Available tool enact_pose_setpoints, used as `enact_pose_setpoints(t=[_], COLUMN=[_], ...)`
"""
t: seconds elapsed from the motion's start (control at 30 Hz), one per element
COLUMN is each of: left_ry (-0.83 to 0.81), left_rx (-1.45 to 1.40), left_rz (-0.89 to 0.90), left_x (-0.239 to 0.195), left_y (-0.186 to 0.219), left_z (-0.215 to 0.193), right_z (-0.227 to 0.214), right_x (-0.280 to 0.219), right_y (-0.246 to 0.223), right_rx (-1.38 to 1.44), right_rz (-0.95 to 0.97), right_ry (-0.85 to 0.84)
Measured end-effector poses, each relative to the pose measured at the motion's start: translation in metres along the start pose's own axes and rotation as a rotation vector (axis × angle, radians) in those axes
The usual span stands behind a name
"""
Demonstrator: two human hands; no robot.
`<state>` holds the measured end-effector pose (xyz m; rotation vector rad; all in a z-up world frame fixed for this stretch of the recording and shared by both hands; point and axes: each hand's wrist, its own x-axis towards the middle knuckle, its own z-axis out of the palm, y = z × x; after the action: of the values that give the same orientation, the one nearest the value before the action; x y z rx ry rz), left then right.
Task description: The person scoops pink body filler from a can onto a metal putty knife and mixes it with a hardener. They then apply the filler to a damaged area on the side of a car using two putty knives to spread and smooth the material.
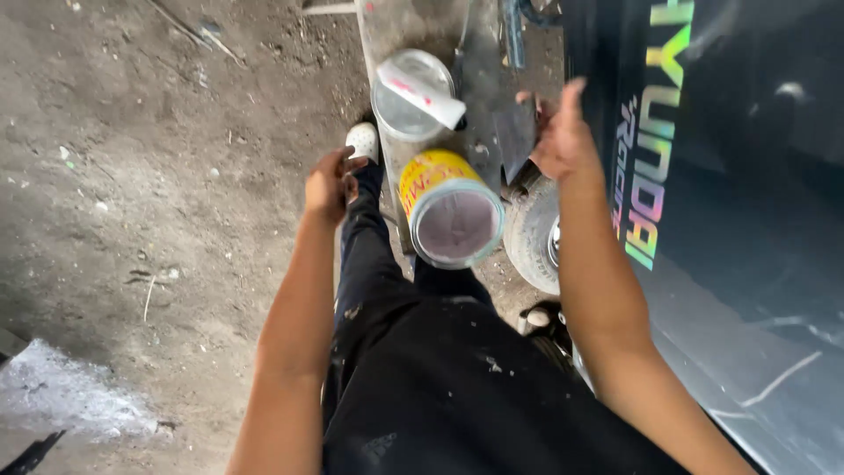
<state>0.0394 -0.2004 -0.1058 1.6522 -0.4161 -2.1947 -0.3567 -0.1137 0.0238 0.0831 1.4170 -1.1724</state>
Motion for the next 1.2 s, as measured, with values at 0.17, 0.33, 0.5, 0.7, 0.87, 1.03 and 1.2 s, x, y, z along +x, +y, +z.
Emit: enact_pose_setpoints(t=[0.17,0.33,0.5,0.7,0.87,1.03,1.2], left_ry=[-0.113,-0.212,-0.233,-0.237,-0.244,-0.223,-0.172], left_rx=[-0.113,-0.177,-0.29,-0.309,-0.316,-0.315,-0.451], left_rz=[-0.028,-0.139,-0.042,-0.011,-0.002,0.03,0.387], left_x=[-0.092,-0.154,-0.173,-0.165,-0.164,-0.157,-0.143], left_y=[-0.054,-0.115,-0.147,-0.155,-0.161,-0.167,-0.164], left_z=[-0.016,0.007,0.037,0.04,0.042,0.027,-0.009], right_z=[-0.06,0.026,0.056,0.05,0.046,0.038,0.028], right_x=[-0.074,-0.15,-0.145,-0.092,-0.092,-0.094,-0.128], right_y=[0.058,0.062,0.1,0.155,0.168,0.156,0.121], right_rx=[-0.07,-0.759,-1.426,-1.585,-1.421,-1.366,-1.327], right_rz=[-0.014,-0.263,-0.74,-0.616,-0.64,-0.563,-0.581], right_ry=[-0.261,-0.181,-0.087,-0.014,-0.096,-0.193,-0.233])
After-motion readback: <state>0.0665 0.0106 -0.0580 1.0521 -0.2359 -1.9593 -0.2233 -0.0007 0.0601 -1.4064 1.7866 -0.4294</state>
